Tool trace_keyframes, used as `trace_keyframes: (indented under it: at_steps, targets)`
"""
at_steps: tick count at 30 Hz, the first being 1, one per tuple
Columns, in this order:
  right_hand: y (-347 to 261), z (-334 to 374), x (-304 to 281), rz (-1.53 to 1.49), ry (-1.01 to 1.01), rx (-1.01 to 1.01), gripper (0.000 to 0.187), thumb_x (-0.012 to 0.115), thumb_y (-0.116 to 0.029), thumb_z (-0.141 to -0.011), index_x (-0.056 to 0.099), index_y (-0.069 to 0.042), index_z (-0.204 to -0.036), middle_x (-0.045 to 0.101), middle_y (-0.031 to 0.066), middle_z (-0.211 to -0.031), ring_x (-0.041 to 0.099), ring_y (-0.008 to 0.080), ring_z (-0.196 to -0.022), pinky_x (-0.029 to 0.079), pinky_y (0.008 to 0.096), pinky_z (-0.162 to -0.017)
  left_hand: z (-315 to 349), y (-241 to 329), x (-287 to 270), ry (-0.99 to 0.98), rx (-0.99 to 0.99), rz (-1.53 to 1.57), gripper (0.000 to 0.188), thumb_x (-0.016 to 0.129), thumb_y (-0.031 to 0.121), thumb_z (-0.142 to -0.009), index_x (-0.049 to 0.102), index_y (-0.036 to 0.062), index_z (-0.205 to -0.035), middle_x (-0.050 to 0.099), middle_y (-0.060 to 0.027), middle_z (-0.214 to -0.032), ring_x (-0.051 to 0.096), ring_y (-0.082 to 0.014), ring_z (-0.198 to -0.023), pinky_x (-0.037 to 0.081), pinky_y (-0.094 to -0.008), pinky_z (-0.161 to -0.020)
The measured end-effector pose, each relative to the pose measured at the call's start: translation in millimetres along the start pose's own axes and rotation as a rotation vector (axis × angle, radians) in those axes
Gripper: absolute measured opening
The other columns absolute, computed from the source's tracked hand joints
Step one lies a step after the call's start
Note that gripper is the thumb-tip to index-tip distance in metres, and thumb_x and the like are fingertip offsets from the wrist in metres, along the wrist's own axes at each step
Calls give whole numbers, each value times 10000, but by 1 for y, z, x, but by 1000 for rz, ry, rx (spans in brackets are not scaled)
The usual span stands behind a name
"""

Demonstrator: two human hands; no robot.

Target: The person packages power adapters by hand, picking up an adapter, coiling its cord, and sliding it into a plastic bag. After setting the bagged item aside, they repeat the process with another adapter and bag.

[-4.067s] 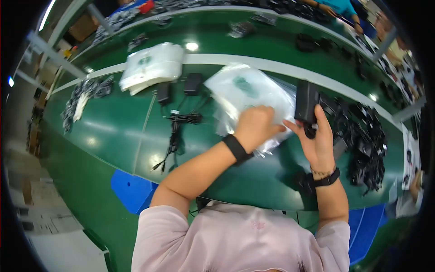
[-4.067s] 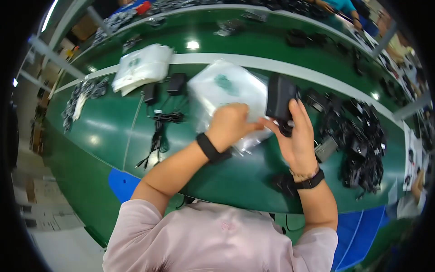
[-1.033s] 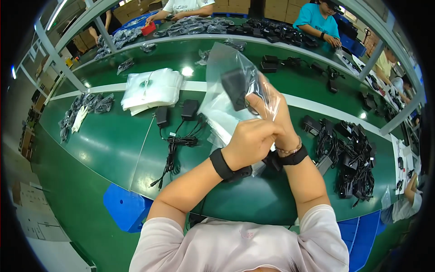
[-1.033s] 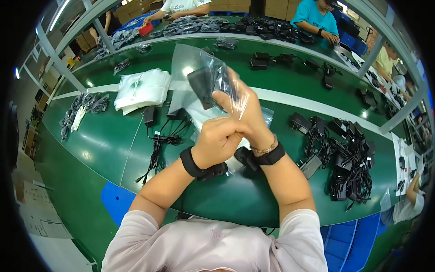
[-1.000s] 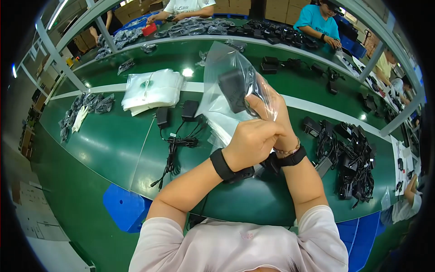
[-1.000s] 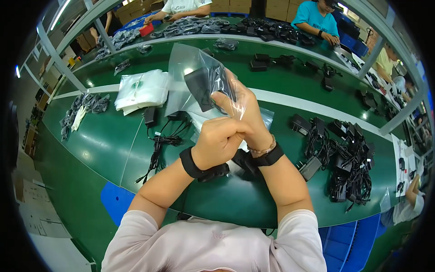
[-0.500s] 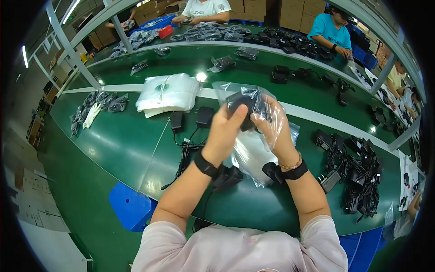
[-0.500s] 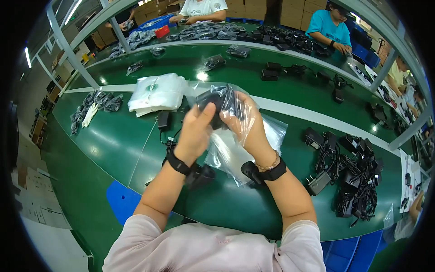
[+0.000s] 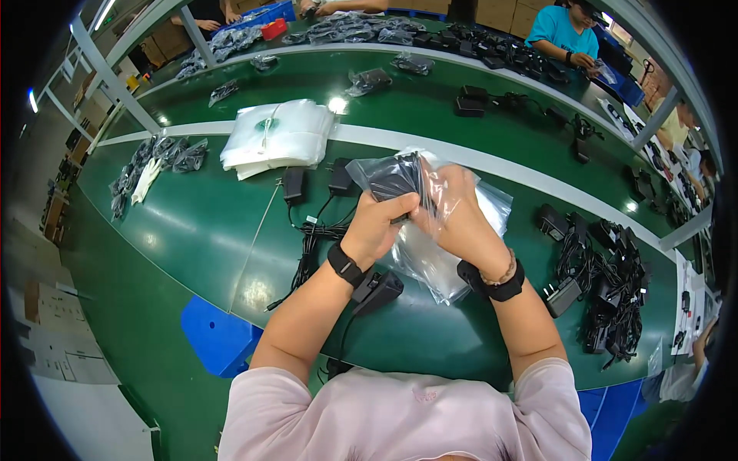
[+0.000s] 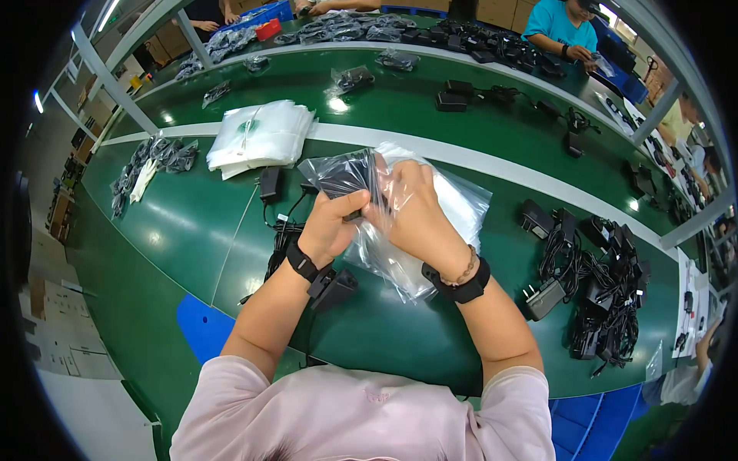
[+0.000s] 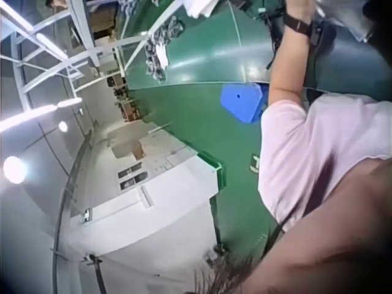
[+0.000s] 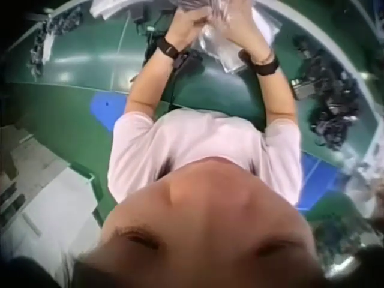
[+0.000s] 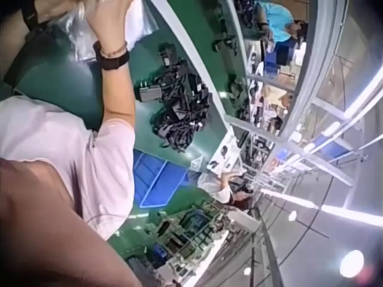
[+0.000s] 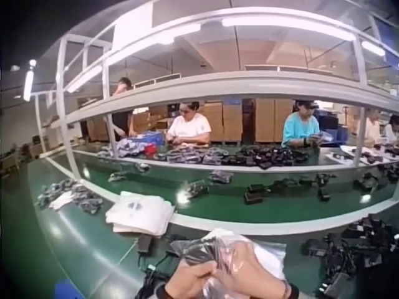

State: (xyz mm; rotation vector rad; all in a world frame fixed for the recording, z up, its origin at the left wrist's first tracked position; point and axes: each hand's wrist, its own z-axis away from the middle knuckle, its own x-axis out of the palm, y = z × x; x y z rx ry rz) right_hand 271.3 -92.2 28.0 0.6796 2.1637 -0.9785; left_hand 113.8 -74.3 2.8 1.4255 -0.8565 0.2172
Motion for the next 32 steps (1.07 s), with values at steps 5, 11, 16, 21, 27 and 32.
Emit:
trace_keyframes:
  at_steps: [5, 11, 16, 21, 27, 32]
  targets:
    - [32, -9, -19, -665, -91, 320, 582, 614, -298, -811, 416, -73, -1310, 424, 137, -1220, 407, 284, -1087, 336, 390, -921, -3, 1, 3, 79, -81, 194, 270, 610, 22, -784, 548, 17, -1047, 603, -63, -960, 587, -175, -861, 478, -318, -796]
    - [15, -6, -8, -1174, 445, 430, 590, 596, -325, -843, 381, -86, -1337, 454, 102, -1264, 417, 205, -1146, 333, 357, -948, -4, 14, 0, 179, 162, 264, 283, 613, 27, -785, 543, 19, -1060, 593, -73, -1000, 572, -194, -925, 457, -318, -840]
    - [-15, -2, 23, -1709, 94, 610, 491, 558, -291, -879, 430, -48, -1286, 503, 91, -1221, 465, 171, -1101, 351, 324, -931, 3, -6, 14, 122, 236, 132, 342, 634, 27, -776, 527, 29, -1101, 583, -66, -1029, 554, -176, -960, 432, -305, -870]
    - [-9, 1, 20, -1497, 288, 668, 333, 562, -229, -879, 557, -34, -1148, 582, 72, -1111, 555, 175, -961, 434, 300, -831, 6, -9, 23, 140, 254, -32, 372, 651, 32, -770, 522, 25, -1119, 582, -54, -1027, 549, -149, -954, 427, -286, -863]
    - [-2, 7, 7, -446, 383, 223, 230, 535, -161, -893, 623, 4, -1026, 638, 73, -969, 607, 165, -851, 476, 278, -765, 2, 26, 11, 103, 20, -252, 402, 667, 75, -777, 522, 23, -1149, 580, -46, -1027, 543, -129, -948, 427, -262, -850]
    - [-8, 8, 19, -807, 246, 297, 175, 534, -82, -857, 640, -13, -978, 664, 67, -926, 619, 219, -767, 511, 314, -735, -8, 15, -25, -24, -131, -304, 765, 682, 144, -780, 202, 112, -1374, 223, -125, -1387, 397, -219, -1174, 425, -308, -891]
